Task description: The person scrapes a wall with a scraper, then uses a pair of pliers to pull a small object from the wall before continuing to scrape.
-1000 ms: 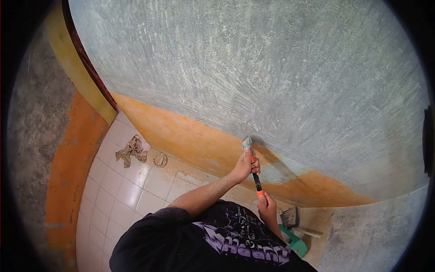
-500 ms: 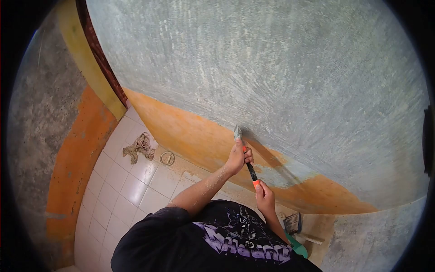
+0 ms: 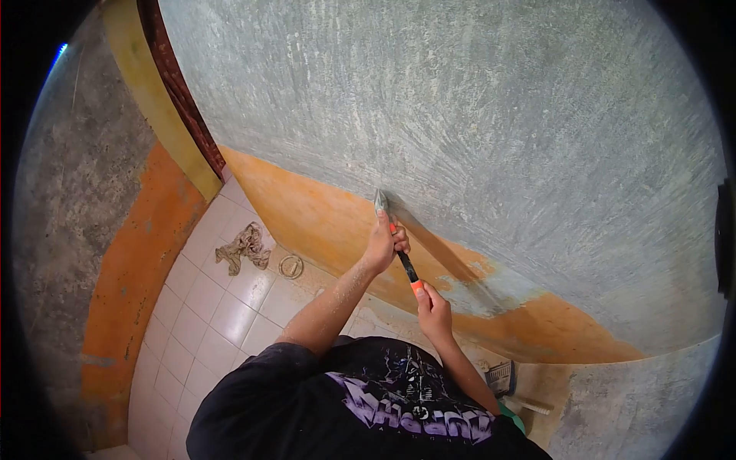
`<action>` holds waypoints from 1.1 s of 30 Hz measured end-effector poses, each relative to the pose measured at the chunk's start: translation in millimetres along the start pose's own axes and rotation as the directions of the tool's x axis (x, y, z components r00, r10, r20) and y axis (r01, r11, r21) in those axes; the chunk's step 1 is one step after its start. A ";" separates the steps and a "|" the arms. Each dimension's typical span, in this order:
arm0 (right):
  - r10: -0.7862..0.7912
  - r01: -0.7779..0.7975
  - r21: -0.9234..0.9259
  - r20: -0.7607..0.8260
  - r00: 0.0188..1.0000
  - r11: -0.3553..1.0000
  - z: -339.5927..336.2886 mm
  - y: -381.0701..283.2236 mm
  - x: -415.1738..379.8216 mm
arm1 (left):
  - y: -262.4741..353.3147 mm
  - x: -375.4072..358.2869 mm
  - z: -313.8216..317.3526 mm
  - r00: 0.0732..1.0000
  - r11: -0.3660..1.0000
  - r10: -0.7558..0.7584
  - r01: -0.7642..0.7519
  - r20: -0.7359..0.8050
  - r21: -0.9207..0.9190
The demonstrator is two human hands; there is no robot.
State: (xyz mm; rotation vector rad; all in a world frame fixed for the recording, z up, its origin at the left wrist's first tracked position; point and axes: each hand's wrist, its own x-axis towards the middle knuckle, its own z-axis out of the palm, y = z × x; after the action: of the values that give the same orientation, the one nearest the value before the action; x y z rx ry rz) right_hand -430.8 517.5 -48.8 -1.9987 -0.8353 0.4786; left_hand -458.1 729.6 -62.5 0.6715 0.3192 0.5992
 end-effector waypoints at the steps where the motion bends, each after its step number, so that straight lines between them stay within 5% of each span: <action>1: -0.006 0.006 0.010 0.010 1.000 1.000 4.9 -3.0 2.6 | 5.3 0.6 -4.3 1.000 1.000 0.002 -0.002 -0.015 -0.001; 6: -0.073 0.063 0.178 0.048 0.996 0.982 28.0 10.7 11.2 | 26.3 -4.5 -7.6 1.000 1.000 -0.008 0.008 -0.025 0.001; 12: 0.120 -0.367 0.558 0.430 0.895 0.744 -13.1 34.7 -20.2 | -4.3 -24.4 20.7 0.994 0.994 -0.100 0.098 0.052 0.038; 15: 0.170 -0.522 0.727 0.504 0.847 0.446 -40.2 52.2 -49.3 | -34.6 -31.8 39.8 0.977 0.983 -0.182 0.181 0.115 0.017; 19: 0.239 -0.558 0.717 0.505 0.829 0.417 -80.5 63.6 -73.5 | -64.0 -42.6 74.1 0.956 0.968 -0.251 0.246 0.154 0.056; 33: 0.356 -0.476 0.551 0.317 0.879 0.686 -107.4 67.7 -58.1 | -98.4 -28.4 78.9 0.964 0.981 -0.194 0.196 0.180 0.011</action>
State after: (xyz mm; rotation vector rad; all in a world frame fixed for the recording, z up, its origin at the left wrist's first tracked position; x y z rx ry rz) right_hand -380.5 387.2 -48.8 -1.5136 -0.2390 1.0733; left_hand -403.6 612.5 -66.5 0.6732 0.2111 0.3486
